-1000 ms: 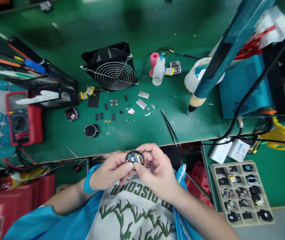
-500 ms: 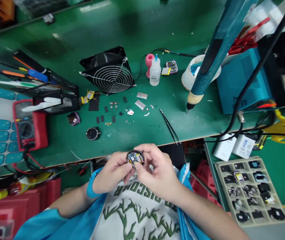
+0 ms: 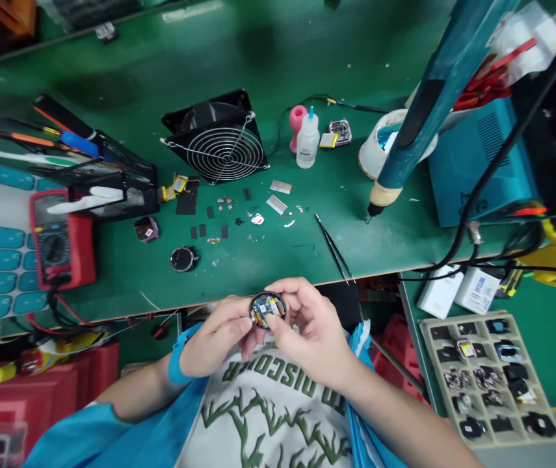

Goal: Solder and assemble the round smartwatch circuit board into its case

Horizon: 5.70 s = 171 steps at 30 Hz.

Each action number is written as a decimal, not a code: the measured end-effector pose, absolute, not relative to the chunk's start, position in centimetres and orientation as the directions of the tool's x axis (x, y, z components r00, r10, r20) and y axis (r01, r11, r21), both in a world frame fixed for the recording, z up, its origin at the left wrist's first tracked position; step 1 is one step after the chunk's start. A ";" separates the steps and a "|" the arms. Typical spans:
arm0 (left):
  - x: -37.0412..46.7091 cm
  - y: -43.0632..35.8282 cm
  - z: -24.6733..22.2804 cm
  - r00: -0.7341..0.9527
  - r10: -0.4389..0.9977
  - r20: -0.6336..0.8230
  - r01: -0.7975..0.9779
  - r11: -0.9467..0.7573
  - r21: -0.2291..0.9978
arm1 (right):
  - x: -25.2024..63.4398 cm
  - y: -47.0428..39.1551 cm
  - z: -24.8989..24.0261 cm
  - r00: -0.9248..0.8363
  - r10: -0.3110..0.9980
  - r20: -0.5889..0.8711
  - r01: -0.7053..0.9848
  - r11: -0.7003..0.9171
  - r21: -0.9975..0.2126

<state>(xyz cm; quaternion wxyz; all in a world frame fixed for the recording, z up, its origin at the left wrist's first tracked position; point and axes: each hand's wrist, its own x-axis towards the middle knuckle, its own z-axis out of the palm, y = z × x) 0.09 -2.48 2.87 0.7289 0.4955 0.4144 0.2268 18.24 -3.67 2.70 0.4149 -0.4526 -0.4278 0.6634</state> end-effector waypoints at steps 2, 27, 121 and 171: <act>0.0 -2.5 2.8 0.551 0.741 -0.384 0.091 0.404 0.910 | 18.2 -3.7 2.8 -0.252 0.933 -0.256 -0.179 -0.305 -0.935; -3.0 0.6 -0.8 0.604 0.733 0.314 0.587 -0.675 0.446 | 24.9 4.1 1.4 -0.296 0.946 0.136 0.843 0.325 -0.428; -2.3 -0.6 -1.8 0.533 0.729 0.430 0.520 -0.683 0.513 | 22.7 0.3 -0.9 -0.580 0.745 0.329 0.187 0.516 -0.836; -2.0 -0.3 -1.2 0.535 0.712 0.455 0.533 -0.702 0.472 | 21.8 0.5 -0.6 -0.444 0.828 0.344 0.182 0.459 -0.870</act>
